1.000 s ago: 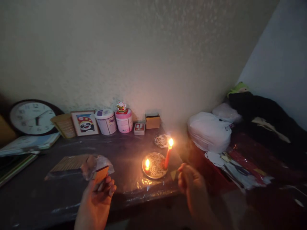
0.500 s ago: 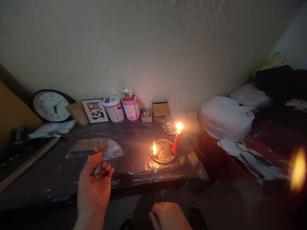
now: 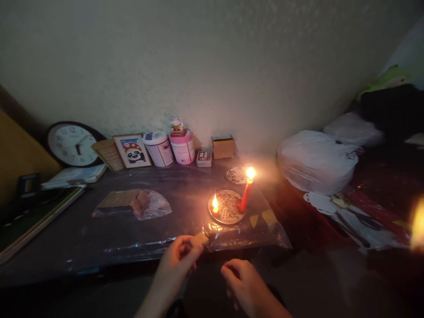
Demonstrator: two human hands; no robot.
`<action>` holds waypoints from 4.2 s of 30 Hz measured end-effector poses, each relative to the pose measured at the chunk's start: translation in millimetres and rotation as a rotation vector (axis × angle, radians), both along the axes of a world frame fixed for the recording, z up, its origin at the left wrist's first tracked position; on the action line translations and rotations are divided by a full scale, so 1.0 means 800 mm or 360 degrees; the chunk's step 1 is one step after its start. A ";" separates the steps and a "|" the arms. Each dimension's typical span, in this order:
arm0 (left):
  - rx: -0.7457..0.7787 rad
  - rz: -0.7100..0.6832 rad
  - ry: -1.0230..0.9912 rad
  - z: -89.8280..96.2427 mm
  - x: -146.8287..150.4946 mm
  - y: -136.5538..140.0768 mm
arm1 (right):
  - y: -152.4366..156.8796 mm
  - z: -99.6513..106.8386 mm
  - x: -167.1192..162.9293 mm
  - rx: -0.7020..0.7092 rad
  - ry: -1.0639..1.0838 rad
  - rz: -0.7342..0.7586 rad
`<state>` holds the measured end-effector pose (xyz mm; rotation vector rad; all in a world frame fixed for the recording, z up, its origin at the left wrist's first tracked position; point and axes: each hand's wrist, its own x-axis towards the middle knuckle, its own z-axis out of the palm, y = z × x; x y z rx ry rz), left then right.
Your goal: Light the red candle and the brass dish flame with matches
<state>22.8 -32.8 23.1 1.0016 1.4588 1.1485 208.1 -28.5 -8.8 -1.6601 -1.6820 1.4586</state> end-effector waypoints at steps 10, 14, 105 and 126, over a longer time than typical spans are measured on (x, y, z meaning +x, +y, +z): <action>-0.0098 -0.0298 0.0393 -0.049 0.063 -0.013 | 0.010 -0.007 0.002 -0.0044 0.0227 -0.0079; -0.0153 -0.0318 0.0496 -0.056 0.065 -0.016 | 0.009 -0.001 0.010 0.0285 0.0137 0.0025; 0.0632 0.0229 0.0374 -0.054 0.075 -0.004 | 0.046 0.024 0.012 -0.0092 0.1041 -0.0386; 0.0608 0.0178 0.0241 -0.046 0.068 -0.002 | 0.057 0.039 0.031 0.0322 0.0690 -0.0512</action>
